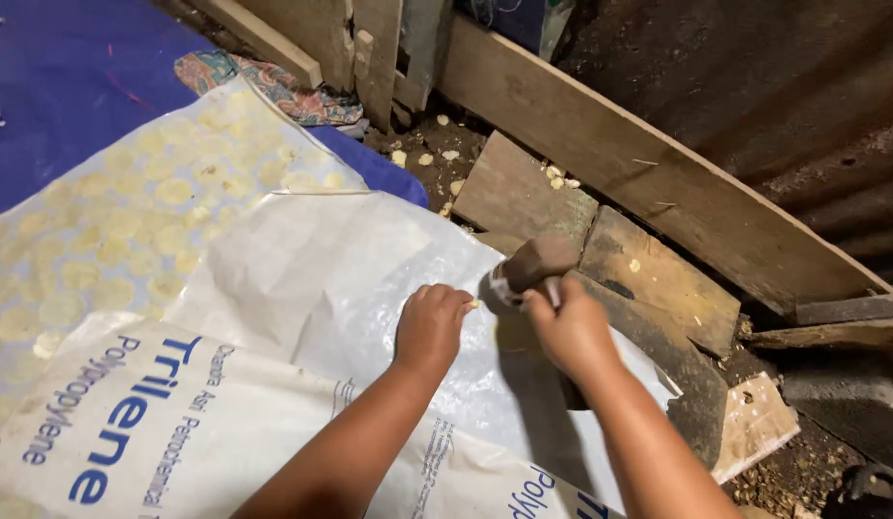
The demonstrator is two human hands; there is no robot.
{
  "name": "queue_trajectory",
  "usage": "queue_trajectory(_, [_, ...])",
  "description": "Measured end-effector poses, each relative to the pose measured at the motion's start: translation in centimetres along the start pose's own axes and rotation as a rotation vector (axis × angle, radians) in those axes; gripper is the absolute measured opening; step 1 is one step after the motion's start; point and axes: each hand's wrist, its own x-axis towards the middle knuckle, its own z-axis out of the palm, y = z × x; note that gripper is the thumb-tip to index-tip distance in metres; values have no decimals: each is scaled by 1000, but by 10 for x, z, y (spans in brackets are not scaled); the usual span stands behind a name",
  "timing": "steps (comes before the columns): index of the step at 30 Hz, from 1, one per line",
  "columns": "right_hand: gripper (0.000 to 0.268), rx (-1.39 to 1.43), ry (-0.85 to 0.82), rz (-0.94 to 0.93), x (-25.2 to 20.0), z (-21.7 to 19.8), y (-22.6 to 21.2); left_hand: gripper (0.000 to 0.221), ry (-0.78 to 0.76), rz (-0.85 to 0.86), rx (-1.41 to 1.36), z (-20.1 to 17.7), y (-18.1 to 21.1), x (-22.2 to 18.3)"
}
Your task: Crack and peel nuts or seeds using a hammer and stone.
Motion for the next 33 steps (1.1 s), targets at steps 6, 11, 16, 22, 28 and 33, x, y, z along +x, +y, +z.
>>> queue_trajectory(6, [27,399,494,-172,-67,-62,-54,7,-12,-24,30,-1,11,13])
queue_trajectory(11, [29,232,468,-219,-30,44,-15,5,98,46,156,-29,9,-2])
queue_trajectory(16, [52,-97,-112,-102,5,40,-17,15,-7,-37,-70,-52,-3,-32])
queue_trajectory(22, [59,-79,-43,-21,-38,7,-52,18,-47,-4,-77,-57,-7,-33])
queue_trajectory(28, [53,11,-46,0,8,31,-6,31,-60,37,-143,-28,-3,-7])
queue_trajectory(33, [45,211,258,-37,-58,-42,-52,13,-235,28,-146,-57,34,26])
